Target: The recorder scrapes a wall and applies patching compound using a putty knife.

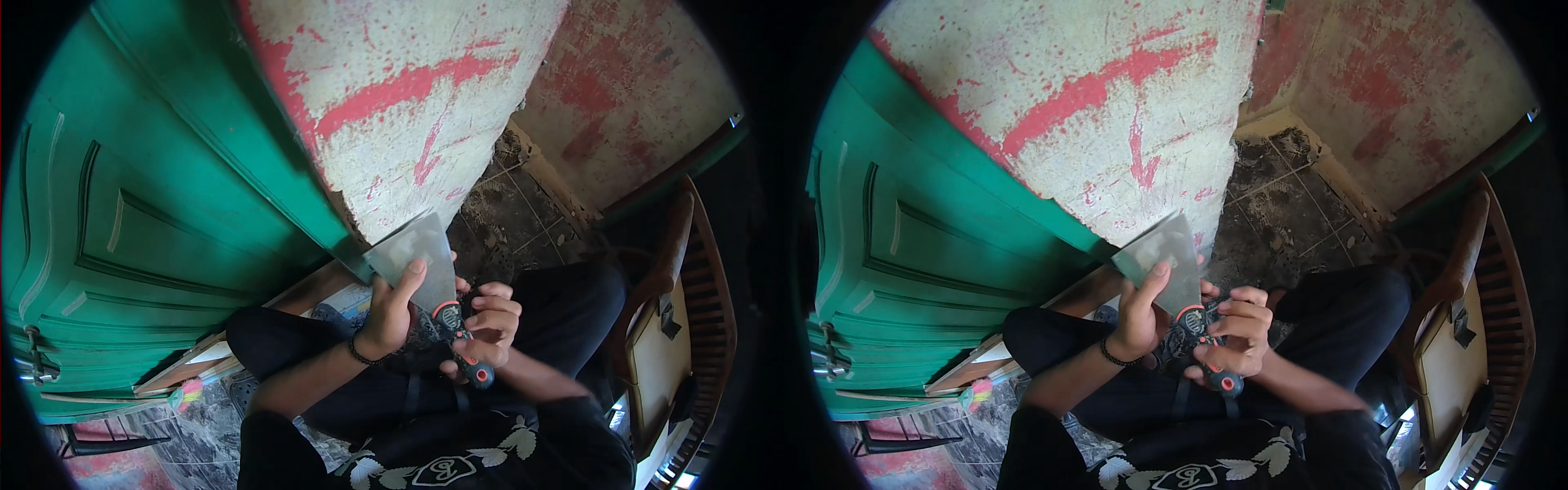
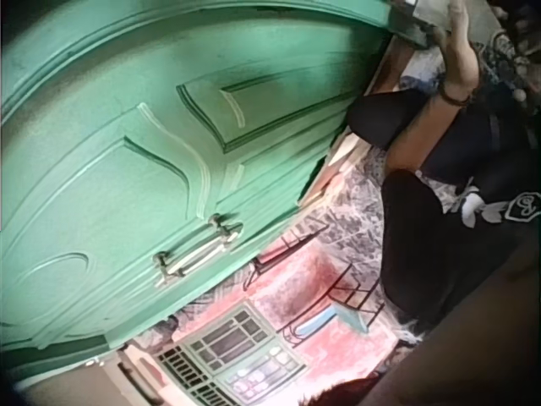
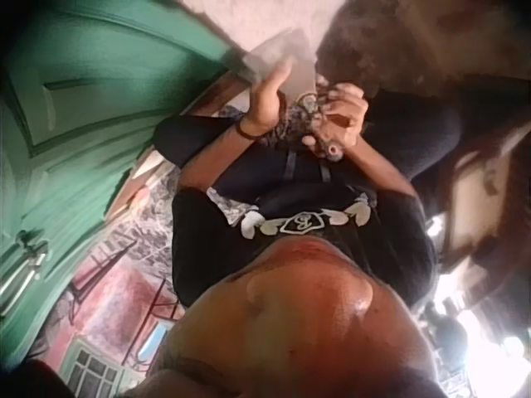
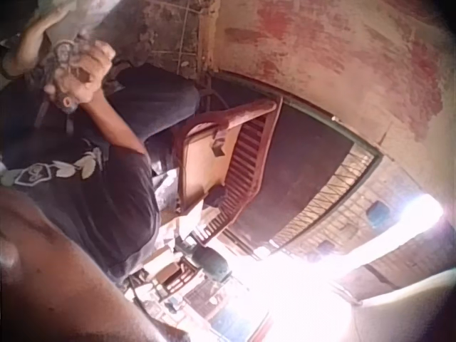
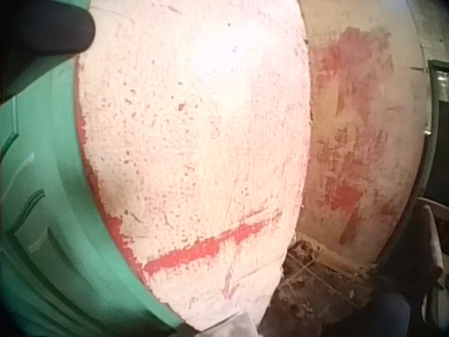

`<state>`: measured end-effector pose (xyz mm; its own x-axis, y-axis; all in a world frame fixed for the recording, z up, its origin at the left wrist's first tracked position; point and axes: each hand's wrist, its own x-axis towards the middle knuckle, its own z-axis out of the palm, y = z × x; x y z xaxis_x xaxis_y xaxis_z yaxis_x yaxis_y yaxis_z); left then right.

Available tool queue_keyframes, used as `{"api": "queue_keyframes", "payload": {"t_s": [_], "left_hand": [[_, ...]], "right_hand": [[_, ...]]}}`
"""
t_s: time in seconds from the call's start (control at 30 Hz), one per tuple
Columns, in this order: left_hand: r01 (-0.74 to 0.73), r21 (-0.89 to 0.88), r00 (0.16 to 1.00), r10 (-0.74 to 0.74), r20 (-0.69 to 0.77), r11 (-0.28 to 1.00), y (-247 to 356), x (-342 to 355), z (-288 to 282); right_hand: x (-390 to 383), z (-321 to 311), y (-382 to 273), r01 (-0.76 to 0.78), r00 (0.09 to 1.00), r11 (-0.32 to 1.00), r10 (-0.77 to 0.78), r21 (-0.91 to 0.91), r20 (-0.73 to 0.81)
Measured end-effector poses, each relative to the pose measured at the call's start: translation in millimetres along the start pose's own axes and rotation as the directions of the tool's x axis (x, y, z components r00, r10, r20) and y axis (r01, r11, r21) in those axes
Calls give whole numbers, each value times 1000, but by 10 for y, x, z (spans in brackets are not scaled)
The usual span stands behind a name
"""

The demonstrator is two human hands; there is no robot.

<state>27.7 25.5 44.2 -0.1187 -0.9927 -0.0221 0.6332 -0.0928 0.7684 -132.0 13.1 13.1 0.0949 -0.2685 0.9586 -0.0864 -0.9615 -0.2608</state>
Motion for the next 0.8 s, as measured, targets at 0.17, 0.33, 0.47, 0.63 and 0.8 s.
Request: {"api": "queue_keyframes", "payload": {"t_s": [0.17,0.33,0.47,0.63,0.8], "left_hand": [[-478,490,876,353,330,729,11,-76,-147],[-487,529,853,508,118,694,33,-45,-105],[-489,613,826,556,95,621,361,95,-180],[-443,632,855,512,85,635,286,91,-158],[-276,582,865,461,-197,765,-228,59,-194]], "right_hand": [[-688,-22,-360,-546,807,793,585,270,-85],[-361,269,-211,-527,850,836,523,155,68],[71,431,89,-395,918,913,386,107,97],[-166,574,148,-386,921,919,388,77,-15],[-535,383,67,-524,843,852,519,-7,141]]}}
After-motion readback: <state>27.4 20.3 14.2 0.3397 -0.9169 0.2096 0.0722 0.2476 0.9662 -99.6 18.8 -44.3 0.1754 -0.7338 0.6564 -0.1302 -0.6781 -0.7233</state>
